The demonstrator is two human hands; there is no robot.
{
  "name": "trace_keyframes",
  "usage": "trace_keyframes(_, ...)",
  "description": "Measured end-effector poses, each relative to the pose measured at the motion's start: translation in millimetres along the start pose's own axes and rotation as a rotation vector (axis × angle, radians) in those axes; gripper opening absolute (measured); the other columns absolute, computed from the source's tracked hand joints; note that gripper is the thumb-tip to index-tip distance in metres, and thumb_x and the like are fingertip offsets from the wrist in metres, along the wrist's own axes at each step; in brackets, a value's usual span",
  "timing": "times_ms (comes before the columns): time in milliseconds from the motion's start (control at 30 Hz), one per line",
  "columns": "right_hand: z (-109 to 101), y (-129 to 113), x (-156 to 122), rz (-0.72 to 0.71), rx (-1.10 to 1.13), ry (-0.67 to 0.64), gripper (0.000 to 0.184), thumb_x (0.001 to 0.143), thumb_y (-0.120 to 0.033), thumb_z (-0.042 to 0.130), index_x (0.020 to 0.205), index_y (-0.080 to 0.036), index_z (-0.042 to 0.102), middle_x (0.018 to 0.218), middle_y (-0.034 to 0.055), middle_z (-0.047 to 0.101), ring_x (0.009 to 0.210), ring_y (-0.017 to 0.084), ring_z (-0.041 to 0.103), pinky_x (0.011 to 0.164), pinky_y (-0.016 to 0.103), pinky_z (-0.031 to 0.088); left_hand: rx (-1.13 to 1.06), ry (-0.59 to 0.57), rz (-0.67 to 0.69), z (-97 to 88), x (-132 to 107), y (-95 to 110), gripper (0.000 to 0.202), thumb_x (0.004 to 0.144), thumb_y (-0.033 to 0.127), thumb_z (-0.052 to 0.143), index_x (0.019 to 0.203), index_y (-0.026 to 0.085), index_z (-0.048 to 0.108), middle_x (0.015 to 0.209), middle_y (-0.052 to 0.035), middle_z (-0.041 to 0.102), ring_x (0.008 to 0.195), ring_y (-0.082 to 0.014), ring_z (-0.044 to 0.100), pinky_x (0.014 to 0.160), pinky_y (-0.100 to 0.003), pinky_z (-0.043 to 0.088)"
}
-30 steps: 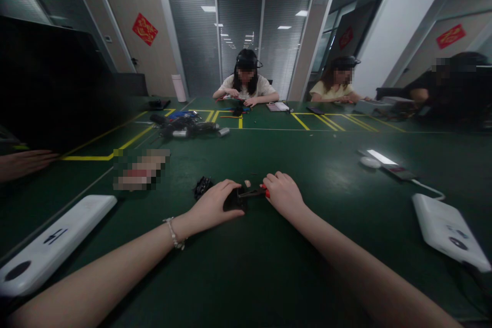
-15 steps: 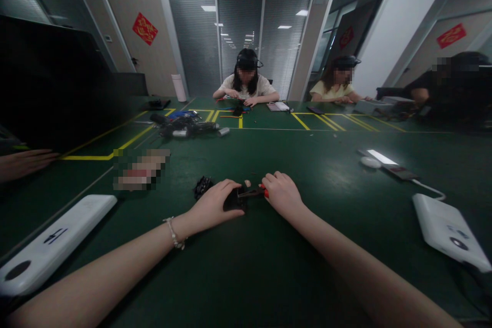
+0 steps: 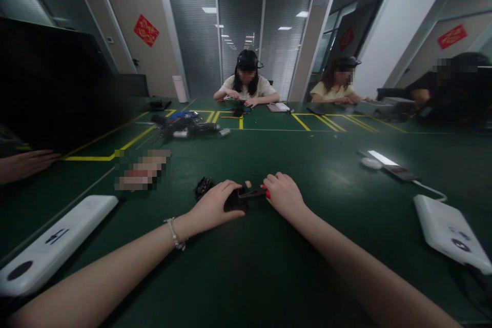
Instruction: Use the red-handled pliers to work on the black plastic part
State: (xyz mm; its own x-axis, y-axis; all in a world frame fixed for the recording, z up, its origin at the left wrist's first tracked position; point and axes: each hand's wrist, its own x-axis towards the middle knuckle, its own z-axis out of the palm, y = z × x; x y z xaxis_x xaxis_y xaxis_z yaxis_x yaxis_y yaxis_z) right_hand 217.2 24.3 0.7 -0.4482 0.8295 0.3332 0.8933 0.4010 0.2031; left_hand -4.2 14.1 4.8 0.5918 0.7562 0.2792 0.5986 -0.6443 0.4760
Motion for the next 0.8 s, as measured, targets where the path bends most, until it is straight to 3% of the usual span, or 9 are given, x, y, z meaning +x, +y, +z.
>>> trace_keyframes(800, -2.3, 0.0, -0.4, -0.004, -0.015, -0.005, 0.008, 0.071, -0.020, 0.052, 0.077, -0.017, 0.056, 0.082, 0.0056, 0.057, 0.074, 0.017, 0.049, 0.067, 0.030, 0.038, 0.009, 0.015, 0.007, 2.8, -0.1, -2.6, 0.053, 0.067, 0.050, 0.059, 0.110, 0.022, 0.044, 0.106, -0.0048, 0.051, 0.095, -0.0220, 0.051, 0.080, -0.036, 0.042)
